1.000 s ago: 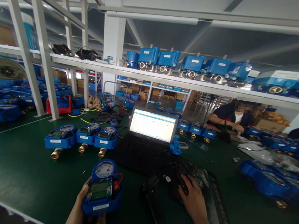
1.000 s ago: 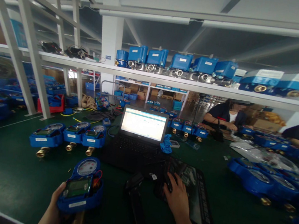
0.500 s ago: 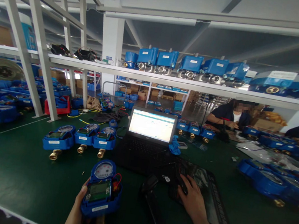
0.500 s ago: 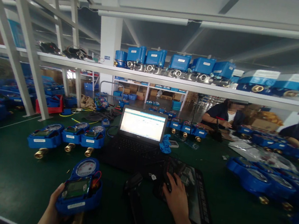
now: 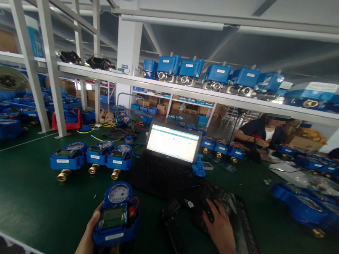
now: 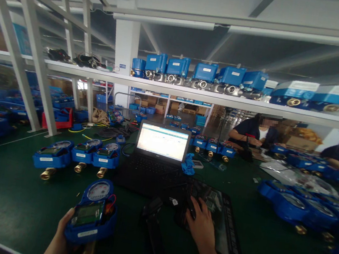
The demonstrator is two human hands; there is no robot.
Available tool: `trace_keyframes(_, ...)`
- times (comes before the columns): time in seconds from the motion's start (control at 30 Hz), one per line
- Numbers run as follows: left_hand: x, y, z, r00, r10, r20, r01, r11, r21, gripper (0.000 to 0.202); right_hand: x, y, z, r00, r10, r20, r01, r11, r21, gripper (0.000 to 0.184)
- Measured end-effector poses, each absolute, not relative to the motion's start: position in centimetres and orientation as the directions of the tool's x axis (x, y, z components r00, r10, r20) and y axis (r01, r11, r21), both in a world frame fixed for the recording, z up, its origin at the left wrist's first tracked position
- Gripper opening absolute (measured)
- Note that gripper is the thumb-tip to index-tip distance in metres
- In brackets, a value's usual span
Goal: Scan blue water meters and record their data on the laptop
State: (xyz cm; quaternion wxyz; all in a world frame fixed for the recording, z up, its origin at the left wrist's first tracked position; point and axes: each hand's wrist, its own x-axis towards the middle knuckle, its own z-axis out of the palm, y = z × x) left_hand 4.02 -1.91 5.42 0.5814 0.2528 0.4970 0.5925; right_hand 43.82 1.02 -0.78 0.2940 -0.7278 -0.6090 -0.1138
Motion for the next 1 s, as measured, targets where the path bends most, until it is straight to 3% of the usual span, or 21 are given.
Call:
trace_keyframes(0.6, 3.6, -1.7, 4.8, -0.187, 0.931, -0.315, -0.444, 0.206, 0.872, 0.079, 43.9, 1.3, -0.9, 0.216, 0.819, 0.532, 0.960, -0.079, -0.268, 0.047)
trace_keyframes(1.0, 3.9, -1.8, 5.1, -0.201, 0.936, -0.290, -0.450, 0.174, 0.876, 0.082, 43.7, 1.2, -0.7, 0.230, 0.828, 0.511, 0.957, -0.098, -0.272, 0.047)
